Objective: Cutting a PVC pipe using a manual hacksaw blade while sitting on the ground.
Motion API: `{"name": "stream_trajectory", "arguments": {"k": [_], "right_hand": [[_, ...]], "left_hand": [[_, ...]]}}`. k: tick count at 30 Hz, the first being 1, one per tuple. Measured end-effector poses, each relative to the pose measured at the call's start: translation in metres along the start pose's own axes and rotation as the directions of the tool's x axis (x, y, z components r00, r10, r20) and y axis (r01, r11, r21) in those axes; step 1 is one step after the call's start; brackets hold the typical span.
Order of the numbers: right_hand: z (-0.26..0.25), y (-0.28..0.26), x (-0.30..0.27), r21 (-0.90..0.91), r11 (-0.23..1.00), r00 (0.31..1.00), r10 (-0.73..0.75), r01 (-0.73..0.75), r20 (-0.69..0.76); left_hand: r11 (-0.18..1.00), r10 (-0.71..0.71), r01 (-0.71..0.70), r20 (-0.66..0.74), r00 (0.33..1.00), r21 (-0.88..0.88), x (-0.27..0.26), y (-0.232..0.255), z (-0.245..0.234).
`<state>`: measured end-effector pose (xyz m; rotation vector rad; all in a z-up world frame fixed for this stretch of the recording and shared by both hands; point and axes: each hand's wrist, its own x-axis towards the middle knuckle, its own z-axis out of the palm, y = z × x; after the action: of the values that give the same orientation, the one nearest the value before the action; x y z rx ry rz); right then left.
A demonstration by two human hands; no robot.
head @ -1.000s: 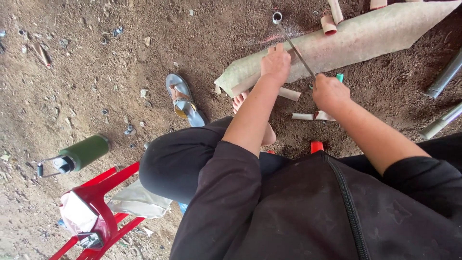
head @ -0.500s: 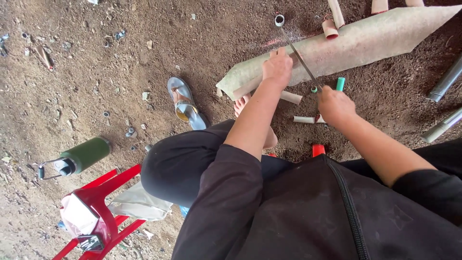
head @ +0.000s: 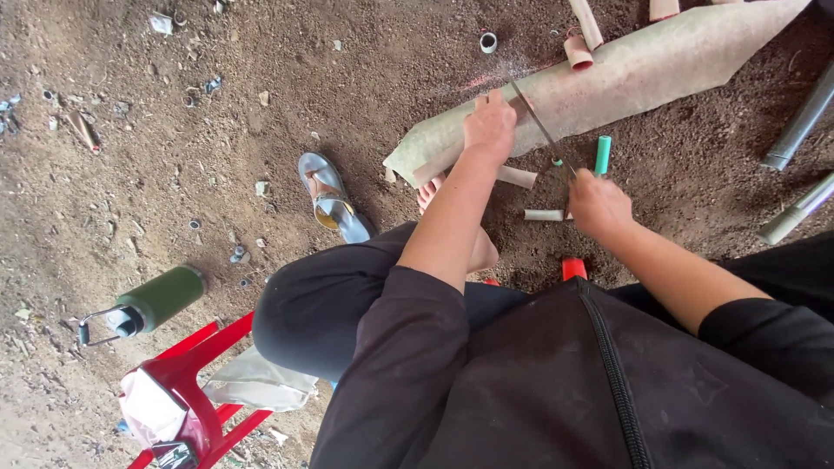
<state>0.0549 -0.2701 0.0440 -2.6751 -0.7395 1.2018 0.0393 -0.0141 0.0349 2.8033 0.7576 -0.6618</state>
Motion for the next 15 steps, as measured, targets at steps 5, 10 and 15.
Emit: {"name": "stream_trajectory", "arguments": {"k": [5,10,15], "right_hand": [[-0.001,-0.031,0.055,-0.007,0.996,0.991,-0.092,0.092,-0.093],[-0.055,-0.065,0.059,0.042,0.991,0.967,-0.117,0.13,-0.227],[-0.078,-0.045,-0.003,0.153,0.987,0.992,-0.029,0.048,-0.125]], "left_hand": [[0.999,0.033,-0.033,-0.019,0.999,0.026,-0.002,-0.004,0.001],[0.997,0.039,-0.039,-0.002,0.999,0.059,0.006,-0.014,0.011],[1.0,-0.017,0.017,-0.024,1.0,0.001,0.021,-0.016,0.035]]}}
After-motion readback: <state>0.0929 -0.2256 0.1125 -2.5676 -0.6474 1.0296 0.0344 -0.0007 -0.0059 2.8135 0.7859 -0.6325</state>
